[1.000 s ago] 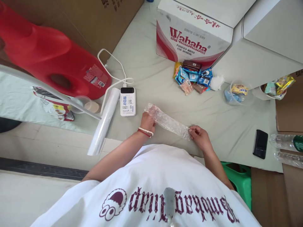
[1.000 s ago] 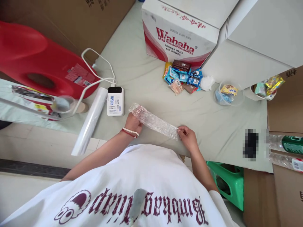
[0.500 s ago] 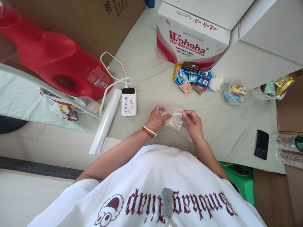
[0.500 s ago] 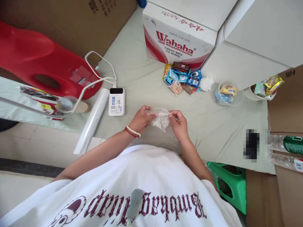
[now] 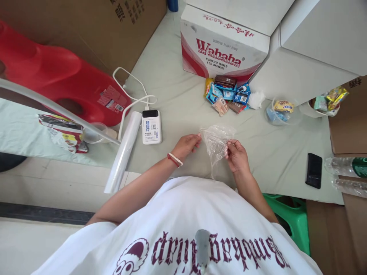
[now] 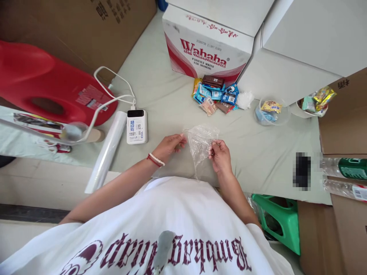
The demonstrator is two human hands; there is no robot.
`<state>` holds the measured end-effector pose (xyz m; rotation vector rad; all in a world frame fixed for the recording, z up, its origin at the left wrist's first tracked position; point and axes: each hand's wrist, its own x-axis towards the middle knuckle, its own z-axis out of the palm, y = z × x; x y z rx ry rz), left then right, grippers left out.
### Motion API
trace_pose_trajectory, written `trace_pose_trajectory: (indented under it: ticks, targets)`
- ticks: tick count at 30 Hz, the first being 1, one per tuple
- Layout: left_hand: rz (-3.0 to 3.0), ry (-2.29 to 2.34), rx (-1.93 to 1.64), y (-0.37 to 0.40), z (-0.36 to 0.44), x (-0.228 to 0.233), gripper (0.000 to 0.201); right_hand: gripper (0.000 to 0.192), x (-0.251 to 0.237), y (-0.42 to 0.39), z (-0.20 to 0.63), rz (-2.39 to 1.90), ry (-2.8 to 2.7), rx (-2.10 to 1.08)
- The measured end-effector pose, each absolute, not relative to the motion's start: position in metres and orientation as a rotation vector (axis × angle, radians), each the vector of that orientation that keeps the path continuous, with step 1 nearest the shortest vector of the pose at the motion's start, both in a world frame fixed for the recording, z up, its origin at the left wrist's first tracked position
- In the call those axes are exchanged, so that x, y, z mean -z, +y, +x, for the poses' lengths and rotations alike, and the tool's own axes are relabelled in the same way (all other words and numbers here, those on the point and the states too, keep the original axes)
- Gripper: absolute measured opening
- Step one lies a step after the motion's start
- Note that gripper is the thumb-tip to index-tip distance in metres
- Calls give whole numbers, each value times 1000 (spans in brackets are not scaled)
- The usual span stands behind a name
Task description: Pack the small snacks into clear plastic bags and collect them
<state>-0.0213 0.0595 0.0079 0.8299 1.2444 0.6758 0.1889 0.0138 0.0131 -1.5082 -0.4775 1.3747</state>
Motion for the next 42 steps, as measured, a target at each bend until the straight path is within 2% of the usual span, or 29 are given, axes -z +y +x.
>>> trace_pose_trajectory:
  ticks: [6, 9, 19, 23, 25, 28, 30, 35, 42]
  targets:
    - [985, 1363, -975, 45, 6, -4, 49, 39, -11, 11, 182, -1542, -577, -1334]
    - [1166, 1423, -1101, 51, 7, -7, 56, 39, -11, 13, 184, -1582, -665, -1280]
    - [1218, 1099, -886, 49, -11, -24, 62, 39, -26, 16, 217, -1558, -834, -1146]
    - [1189, 1033, -919, 50, -14, -26, 55, 36, -20, 20, 221, -1560, -917, -1159]
    - [1130, 1029, -955, 50, -13, -26, 50, 34, -19, 22, 222, -1638, -1045, -1044]
    - [1086, 1031, -951, 47, -10, -25, 44, 29, -28, 18, 215, -1731, -1246, -580]
    - [1109, 1029, -937, 44, -7, -26, 44, 22, -39, 12, 201, -1682, -1363, -403]
    - [1291, 1059, -957, 37, -1, -31, 51, 21, -51, 6, 162, -1475, -1566, -776]
    - [1246, 1075, -963, 34, -6, -27, 56, 24, -33, 15, 164, -1449, -1221, -1127]
